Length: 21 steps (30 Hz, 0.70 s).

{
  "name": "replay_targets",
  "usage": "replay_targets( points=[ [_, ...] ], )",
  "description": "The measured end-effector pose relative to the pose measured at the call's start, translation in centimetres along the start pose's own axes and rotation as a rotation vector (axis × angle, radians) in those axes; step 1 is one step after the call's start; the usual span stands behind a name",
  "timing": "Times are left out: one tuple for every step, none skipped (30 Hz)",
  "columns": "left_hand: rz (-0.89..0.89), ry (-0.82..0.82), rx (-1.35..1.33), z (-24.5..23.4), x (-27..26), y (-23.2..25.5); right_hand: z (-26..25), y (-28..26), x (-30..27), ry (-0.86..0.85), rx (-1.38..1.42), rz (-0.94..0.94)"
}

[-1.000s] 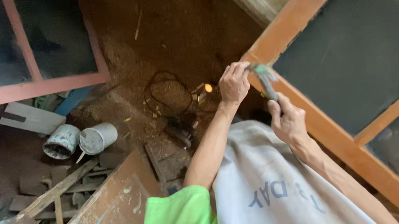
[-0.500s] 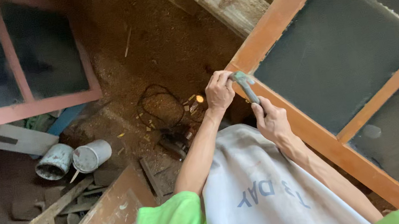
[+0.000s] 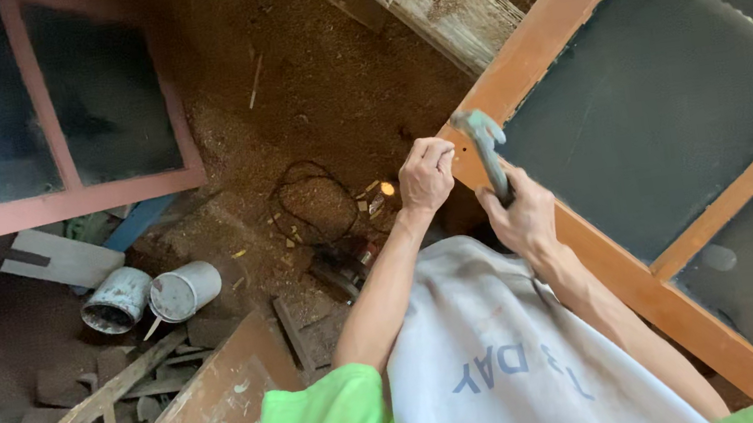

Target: The person uses a hammer to drive nails into a wooden window frame. They repeatedly position nails and strike them along the frame's edges and corners, occasionally repositioning the frame to access different sections.

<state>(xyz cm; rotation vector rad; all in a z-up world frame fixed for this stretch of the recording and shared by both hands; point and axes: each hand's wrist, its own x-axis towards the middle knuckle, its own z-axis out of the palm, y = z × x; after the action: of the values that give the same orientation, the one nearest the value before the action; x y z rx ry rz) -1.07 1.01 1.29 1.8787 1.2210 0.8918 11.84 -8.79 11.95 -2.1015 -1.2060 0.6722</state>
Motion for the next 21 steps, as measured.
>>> replay_targets(
  points=[
    [-0.024,0.0,-0.013,0.0,0.1,0.1,0.6,0.0,1.0,-0.005,-0.007,0.03],
    [-0.03,0.012,-0.007,0.0,0.1,0.2,1.3,0.0,2.1,-0.01,-0.014,0.059],
    [-0.036,0.021,-0.001,-0.1,0.1,0.4,2.0,0.0,3.1,-0.016,-0.021,0.092],
    [-0.043,0.03,0.006,-0.1,0.1,0.5,2.8,0.1,3.9,-0.031,0.006,0.113],
    [-0.057,0.032,0.03,-0.2,0.0,0.7,3.7,0.2,4.7,-0.043,0.033,0.137],
    [-0.071,0.034,0.055,-0.3,0.0,0.8,4.5,0.2,5.3,-0.055,0.06,0.16],
    [-0.08,0.036,0.076,-0.4,0.2,0.9,5.1,0.3,5.8,-0.041,0.068,0.144],
    [-0.105,0.025,0.093,-0.5,0.2,0.9,5.8,0.4,6.2,-0.027,0.077,0.128],
    [-0.125,0.011,0.106,-0.6,0.3,0.8,6.2,0.6,6.4,-0.007,0.084,0.112],
    [-0.145,-0.003,0.119,-0.6,0.2,0.6,6.5,0.7,6.3,0.009,0.082,0.099],
    [-0.13,-0.014,0.101,-0.7,0.3,0.3,6.8,0.8,6.2,0.03,0.079,0.086],
    [-0.116,-0.025,0.083,-0.8,0.4,-0.1,7.0,0.9,6.3,0.052,0.076,0.072],
    [-0.098,-0.039,0.063,-0.8,0.4,-0.8,7.3,1.1,6.3,0.042,0.077,0.107],
    [-0.077,-0.038,0.018,-0.7,0.3,-1.4,7.4,1.3,6.1,0.032,0.079,0.142],
    [-0.052,-0.037,-0.03,-0.6,0.3,-2.1,7.5,1.4,6.1,0.027,0.082,0.174],
    [-0.027,-0.036,-0.078,-0.5,0.3,-2.9,7.5,1.4,6.0,0.035,0.073,0.157],
    [-0.158,0.008,-0.173,-0.3,0.5,-3.7,7.5,1.4,6.1,0.047,0.062,0.141],
    [-0.29,0.048,-0.267,0.0,0.7,-4.5,7.5,1.3,6.1,0.06,0.051,0.124],
    [-0.598,-0.055,-0.564,0.3,0.9,-5.5,7.6,1.3,6.2,0.066,0.053,0.135],
    [-0.909,-0.176,-0.852,0.7,1.3,-6.5,7.6,1.3,6.3,0.073,0.055,0.146],
    [-1.232,-0.308,-1.127,1.0,1.3,-7.4,7.6,1.2,6.2,0.074,0.057,0.161]
  ],
)
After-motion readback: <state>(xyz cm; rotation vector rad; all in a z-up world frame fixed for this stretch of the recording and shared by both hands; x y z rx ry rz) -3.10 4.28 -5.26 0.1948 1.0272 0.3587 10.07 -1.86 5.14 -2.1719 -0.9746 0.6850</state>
